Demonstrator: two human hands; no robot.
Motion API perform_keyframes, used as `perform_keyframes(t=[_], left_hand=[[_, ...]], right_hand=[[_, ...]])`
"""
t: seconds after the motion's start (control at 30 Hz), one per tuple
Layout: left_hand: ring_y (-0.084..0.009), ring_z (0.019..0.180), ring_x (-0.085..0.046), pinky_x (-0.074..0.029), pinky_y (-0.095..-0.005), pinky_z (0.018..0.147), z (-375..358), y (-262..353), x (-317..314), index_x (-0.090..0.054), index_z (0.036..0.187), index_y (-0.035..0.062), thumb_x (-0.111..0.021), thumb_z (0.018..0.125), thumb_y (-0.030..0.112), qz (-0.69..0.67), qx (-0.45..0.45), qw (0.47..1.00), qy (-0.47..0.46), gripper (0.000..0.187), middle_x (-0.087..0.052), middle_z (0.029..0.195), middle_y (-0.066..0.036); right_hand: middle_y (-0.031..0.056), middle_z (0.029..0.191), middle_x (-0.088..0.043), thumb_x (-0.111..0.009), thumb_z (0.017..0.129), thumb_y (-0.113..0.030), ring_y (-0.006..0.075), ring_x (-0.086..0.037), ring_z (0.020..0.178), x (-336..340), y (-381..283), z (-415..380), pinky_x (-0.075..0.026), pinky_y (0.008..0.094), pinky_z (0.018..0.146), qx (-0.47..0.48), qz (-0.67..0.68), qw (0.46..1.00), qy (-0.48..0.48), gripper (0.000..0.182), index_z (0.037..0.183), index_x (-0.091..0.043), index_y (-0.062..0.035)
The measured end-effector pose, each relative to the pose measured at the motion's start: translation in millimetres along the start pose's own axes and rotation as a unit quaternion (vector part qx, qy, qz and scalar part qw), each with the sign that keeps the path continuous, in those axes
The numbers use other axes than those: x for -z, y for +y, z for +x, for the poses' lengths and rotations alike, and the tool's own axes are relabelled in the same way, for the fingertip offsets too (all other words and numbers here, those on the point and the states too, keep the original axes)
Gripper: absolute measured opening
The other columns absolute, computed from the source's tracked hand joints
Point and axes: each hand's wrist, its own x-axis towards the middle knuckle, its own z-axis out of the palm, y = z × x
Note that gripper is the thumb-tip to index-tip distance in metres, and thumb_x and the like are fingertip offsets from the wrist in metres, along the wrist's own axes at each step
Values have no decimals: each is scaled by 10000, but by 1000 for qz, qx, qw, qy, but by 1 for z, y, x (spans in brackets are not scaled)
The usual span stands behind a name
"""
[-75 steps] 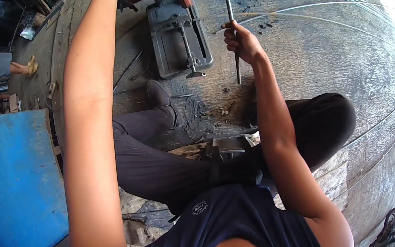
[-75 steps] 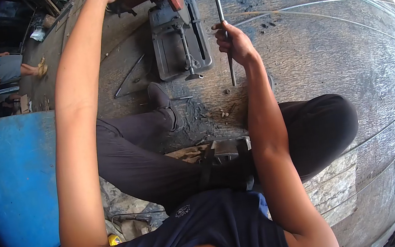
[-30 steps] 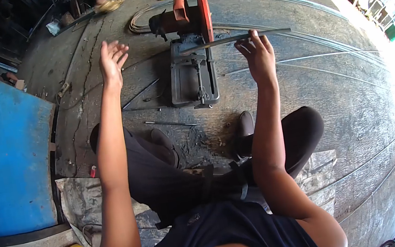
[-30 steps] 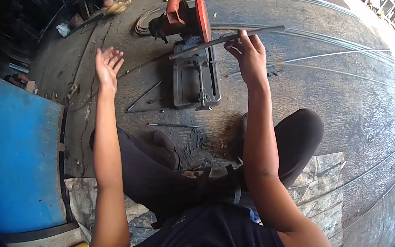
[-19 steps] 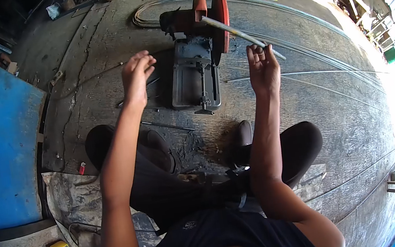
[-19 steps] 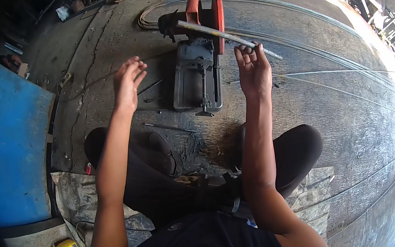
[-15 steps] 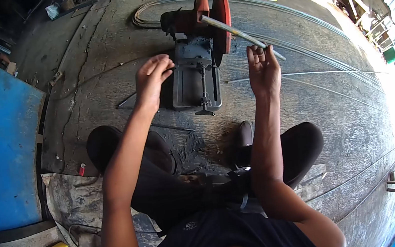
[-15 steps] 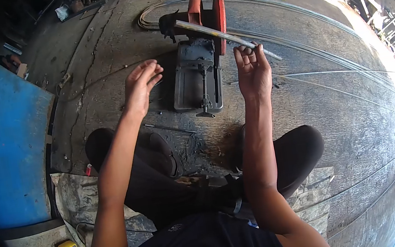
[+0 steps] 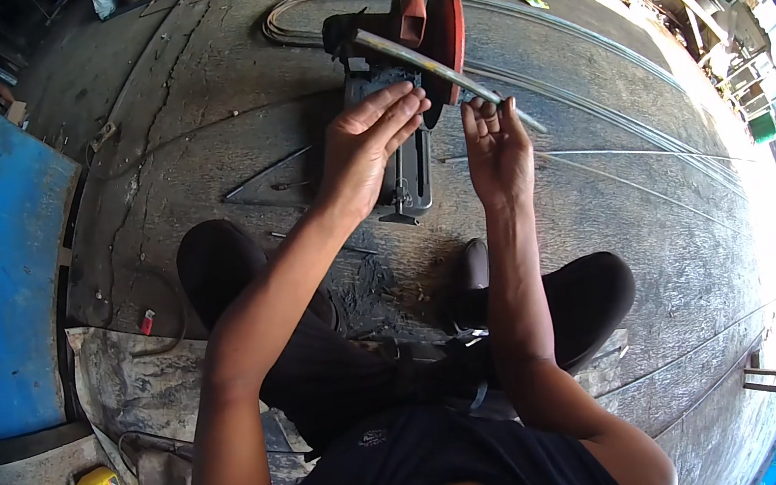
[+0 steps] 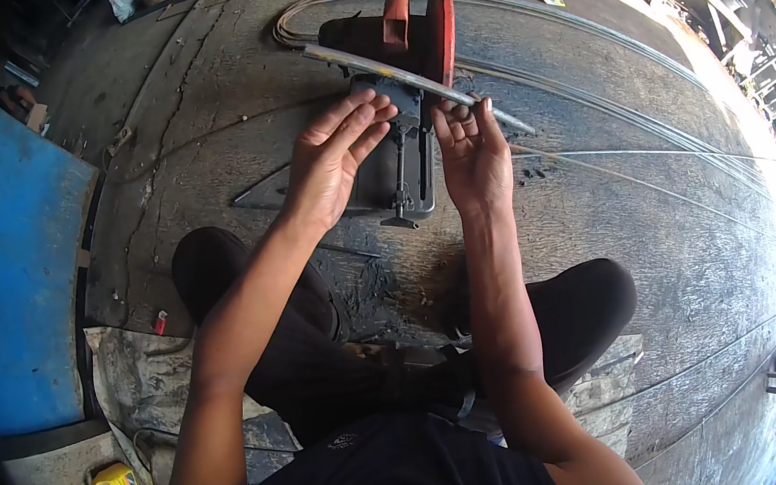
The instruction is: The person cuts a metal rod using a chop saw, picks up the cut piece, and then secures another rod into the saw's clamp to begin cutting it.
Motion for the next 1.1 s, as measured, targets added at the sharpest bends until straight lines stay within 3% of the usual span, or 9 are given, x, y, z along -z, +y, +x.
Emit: perform_keyframes(t=[0.07,0.23,0.3,0.5,0.6,1.1], left_hand=[[-213,1082,-635,-517,-322,952,1,-4,-2,-626,1177,25,-614,938,127,-24,-3,1000,-8,260,-662,1133,-118],[-198,1051,-647,-532,-302,927,1,-1,-7,-639,1149,24,-600,949,135,-42,-28,998,27,233,-674,1091,-111],[-178,1004,-659,-541,-283,902,1,4,-11,-656,1116,22,-621,932,118,-57,-25,997,44,211,-683,1058,-101],[-163,948,-674,-557,-257,861,2,6,-9,-673,1071,18,-639,917,96,-81,-24,995,61,176,-692,1018,-96],[-169,949,-675,-560,-254,859,1,7,-9,-676,1057,17,-634,919,89,-83,-29,994,66,162,-690,1017,-100],[-169,954,-665,-567,-250,857,2,7,-5,-668,1024,-4,-651,906,78,-118,-33,988,99,145,-674,1020,-92]], right_hand=[[86,906,-622,-519,996,-229,228,-634,971,-3,6,-3,-502,395,991,-15,-8,1000,9,234,1061,-562,-9],[87,953,-613,-505,1000,-236,230,-616,1009,-4,13,-5,-485,406,1009,-30,-43,999,-13,242,1085,-560,-16],[166,1095,-614,-483,1005,-196,288,-598,1095,3,15,-4,-477,409,1025,-49,21,996,-75,253,1107,-561,22],[175,1165,-579,-478,1002,-181,287,-548,1161,5,20,-5,-411,422,1083,-41,25,994,-100,274,1165,-543,30],[110,1099,-589,-564,961,-211,265,-551,1129,2,21,-6,-402,429,1077,-31,-27,996,-74,303,1187,-565,-10],[114,1136,-602,-539,964,-225,277,-551,1163,8,24,-5,-396,438,1074,-40,-36,989,-136,325,1231,-558,-42]])
